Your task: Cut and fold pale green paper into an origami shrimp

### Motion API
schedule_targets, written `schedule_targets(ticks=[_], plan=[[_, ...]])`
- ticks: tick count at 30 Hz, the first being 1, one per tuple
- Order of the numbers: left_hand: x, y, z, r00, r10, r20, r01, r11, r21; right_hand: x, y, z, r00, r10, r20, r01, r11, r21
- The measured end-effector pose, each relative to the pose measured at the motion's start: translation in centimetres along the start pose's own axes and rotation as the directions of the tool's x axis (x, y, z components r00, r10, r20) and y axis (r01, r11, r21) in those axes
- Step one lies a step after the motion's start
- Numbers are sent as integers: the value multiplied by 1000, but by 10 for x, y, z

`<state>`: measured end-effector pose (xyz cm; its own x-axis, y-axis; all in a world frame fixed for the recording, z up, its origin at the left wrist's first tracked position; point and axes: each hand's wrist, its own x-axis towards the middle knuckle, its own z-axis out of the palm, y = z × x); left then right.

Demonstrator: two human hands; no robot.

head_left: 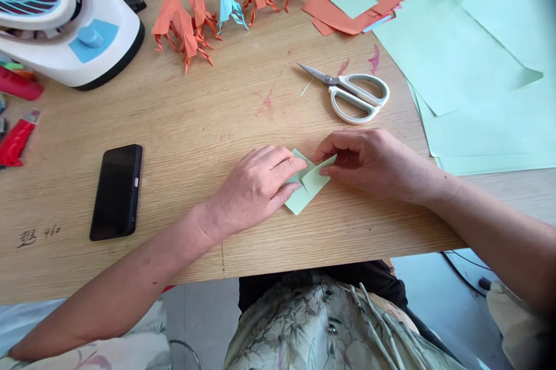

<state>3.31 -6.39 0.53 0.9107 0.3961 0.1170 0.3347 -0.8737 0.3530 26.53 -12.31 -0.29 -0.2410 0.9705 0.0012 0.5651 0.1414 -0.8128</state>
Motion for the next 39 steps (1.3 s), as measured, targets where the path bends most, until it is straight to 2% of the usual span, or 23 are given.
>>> schedule_targets(ticks=[4,10,12,15,18,24,28,31,34,39], plan=[[4,6,4,994,-91,-52,84,988,-130,0,3,-2,998,-49,-25,50,997,58],[12,17,12,967,-248,-50,235,955,-183,-2,7,-4,996,-86,20,83,991,100],[13,18,13,961,-271,-55,255,946,-203,-3,7,-5,996,-90,29,88,994,70],[12,17,15,958,-277,-79,255,943,-216,-4,4,-5,992,-116,48,119,991,-65],[9,16,18,961,-254,-110,228,952,-204,-4,1,-5,984,-164,66,173,970,-171],[4,13,21,976,-150,-159,129,983,-134,-9,1,-5,965,-244,92,260,927,-269],[0,11,22,981,-32,-189,11,994,-113,-17,3,-6,931,-336,144,366,853,-372],[-3,11,22,988,29,-151,-47,992,-118,-24,6,-5,904,-409,127,419,782,-462],[-8,12,23,990,52,-131,-64,994,-93,-30,8,-2,885,-451,111,437,726,-531],[-14,16,26,979,118,-163,-109,992,64,-38,3,1,884,-450,127,420,644,-640]])
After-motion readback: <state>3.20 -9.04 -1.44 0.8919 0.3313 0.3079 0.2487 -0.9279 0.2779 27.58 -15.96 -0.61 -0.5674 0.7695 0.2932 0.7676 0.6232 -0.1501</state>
